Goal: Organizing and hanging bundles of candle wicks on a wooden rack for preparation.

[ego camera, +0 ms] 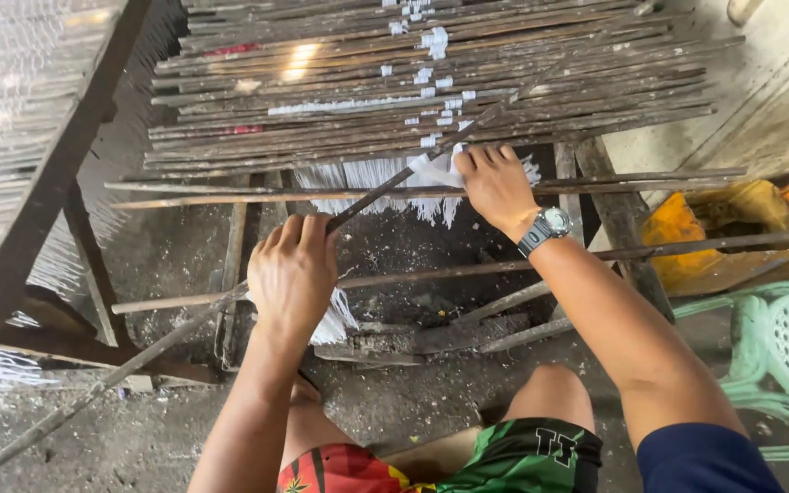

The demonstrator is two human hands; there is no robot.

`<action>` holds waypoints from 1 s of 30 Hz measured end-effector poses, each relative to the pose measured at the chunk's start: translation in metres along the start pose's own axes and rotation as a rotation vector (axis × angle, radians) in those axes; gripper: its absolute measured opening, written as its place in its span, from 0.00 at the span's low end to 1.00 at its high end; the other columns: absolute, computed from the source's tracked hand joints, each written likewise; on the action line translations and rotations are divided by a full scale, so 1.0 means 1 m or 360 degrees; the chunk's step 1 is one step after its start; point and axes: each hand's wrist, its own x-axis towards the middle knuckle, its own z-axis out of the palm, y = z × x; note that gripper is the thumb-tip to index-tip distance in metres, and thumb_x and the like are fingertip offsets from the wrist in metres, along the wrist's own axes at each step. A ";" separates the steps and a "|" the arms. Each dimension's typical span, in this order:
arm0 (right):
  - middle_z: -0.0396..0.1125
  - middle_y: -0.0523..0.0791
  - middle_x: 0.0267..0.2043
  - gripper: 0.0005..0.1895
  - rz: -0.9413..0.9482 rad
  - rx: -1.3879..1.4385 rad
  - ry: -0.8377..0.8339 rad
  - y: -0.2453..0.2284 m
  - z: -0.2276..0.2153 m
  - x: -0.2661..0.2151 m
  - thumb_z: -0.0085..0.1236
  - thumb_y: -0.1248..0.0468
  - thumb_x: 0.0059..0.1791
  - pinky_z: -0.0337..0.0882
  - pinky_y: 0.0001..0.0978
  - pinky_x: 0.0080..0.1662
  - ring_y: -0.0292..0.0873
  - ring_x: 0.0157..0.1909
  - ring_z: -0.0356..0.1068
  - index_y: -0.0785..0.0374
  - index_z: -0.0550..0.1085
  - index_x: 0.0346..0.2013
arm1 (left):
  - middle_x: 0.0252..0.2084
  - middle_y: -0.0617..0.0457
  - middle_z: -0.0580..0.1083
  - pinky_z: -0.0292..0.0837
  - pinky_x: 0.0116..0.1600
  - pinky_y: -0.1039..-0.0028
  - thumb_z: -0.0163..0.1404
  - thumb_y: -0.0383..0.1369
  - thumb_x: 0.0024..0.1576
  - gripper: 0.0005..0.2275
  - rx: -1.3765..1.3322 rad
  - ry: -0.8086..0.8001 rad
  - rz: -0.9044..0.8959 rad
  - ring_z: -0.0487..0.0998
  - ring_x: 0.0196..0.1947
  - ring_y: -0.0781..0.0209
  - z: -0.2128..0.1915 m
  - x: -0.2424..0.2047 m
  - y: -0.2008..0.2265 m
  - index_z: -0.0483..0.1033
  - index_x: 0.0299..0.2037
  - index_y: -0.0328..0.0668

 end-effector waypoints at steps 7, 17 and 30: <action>0.65 0.44 0.25 0.12 0.0235 0.0234 -0.0452 0.002 0.011 -0.020 0.52 0.62 0.39 0.63 0.32 0.35 0.43 0.28 0.68 0.58 0.62 0.34 | 0.26 0.59 0.67 0.61 0.35 0.73 0.45 0.43 0.51 0.08 0.0132 0.0123 0.0129 0.72 0.29 0.59 0.037 0.012 -0.034 0.71 0.32 0.53; 0.66 0.43 0.26 0.09 0.0331 0.0505 -0.0289 0.003 -0.003 -0.014 0.49 0.59 0.41 0.66 0.29 0.34 0.42 0.30 0.69 0.56 0.65 0.33 | 0.28 0.56 0.68 0.62 0.39 0.66 0.51 0.41 0.50 0.08 -0.0458 0.0001 0.0169 0.72 0.31 0.52 0.086 0.072 -0.058 0.72 0.35 0.51; 0.59 0.45 0.34 0.08 0.1230 0.0291 0.0155 0.037 0.015 -0.026 0.48 0.63 0.44 0.61 0.36 0.37 0.48 0.37 0.63 0.58 0.63 0.36 | 0.28 0.59 0.68 0.63 0.38 0.70 0.53 0.37 0.49 0.05 -0.0803 0.0188 0.0120 0.73 0.30 0.56 0.118 0.136 -0.018 0.72 0.34 0.54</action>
